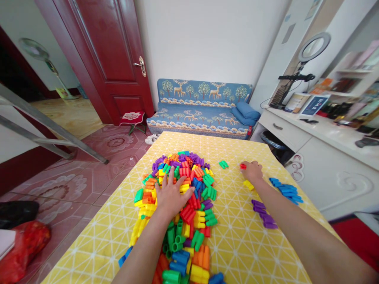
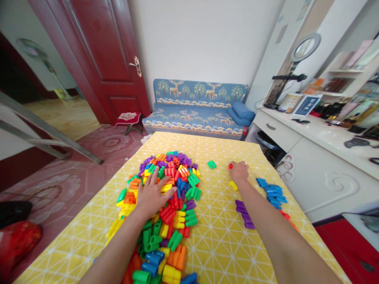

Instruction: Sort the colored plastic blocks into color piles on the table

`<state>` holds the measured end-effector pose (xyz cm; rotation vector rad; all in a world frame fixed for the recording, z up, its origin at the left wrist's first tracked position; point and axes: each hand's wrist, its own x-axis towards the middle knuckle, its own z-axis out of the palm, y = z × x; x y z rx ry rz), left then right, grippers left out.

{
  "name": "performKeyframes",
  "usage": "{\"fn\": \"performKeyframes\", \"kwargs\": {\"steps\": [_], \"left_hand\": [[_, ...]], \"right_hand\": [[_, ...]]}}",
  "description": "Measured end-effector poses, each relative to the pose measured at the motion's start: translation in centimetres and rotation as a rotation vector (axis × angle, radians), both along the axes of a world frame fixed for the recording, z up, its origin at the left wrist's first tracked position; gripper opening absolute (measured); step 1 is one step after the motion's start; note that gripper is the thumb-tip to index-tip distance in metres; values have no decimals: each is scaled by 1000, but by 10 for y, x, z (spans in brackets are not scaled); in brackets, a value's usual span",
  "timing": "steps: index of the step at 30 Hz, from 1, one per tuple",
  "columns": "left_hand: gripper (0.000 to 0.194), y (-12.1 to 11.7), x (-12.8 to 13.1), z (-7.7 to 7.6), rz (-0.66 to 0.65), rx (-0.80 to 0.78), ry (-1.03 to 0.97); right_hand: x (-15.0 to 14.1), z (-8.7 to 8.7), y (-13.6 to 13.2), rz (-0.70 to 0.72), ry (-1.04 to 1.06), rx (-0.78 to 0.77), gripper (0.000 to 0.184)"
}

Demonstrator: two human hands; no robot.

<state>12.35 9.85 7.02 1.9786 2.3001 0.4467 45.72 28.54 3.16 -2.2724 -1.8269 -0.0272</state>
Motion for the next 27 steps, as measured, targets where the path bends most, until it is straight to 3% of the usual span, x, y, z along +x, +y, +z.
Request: {"fn": "performKeyframes", "kwargs": {"steps": [4,11,16,21,27], "left_hand": [[61,0,0,2,2,-4,4],[61,0,0,1,5,-9,4],[60,0,0,-1,11,-13,3],[60,-1,2,4,19,-48,5],[59,-1,3,9,26,-68,4]], "right_hand": [[21,-1,12,35,-58,-28,31],[65,9,24,-31,-112,-31,34],[75,11,24,-22,-98,-3,33],[42,17,20,48,-64,110,38],[-37,6,6,469,27,47,45]]}}
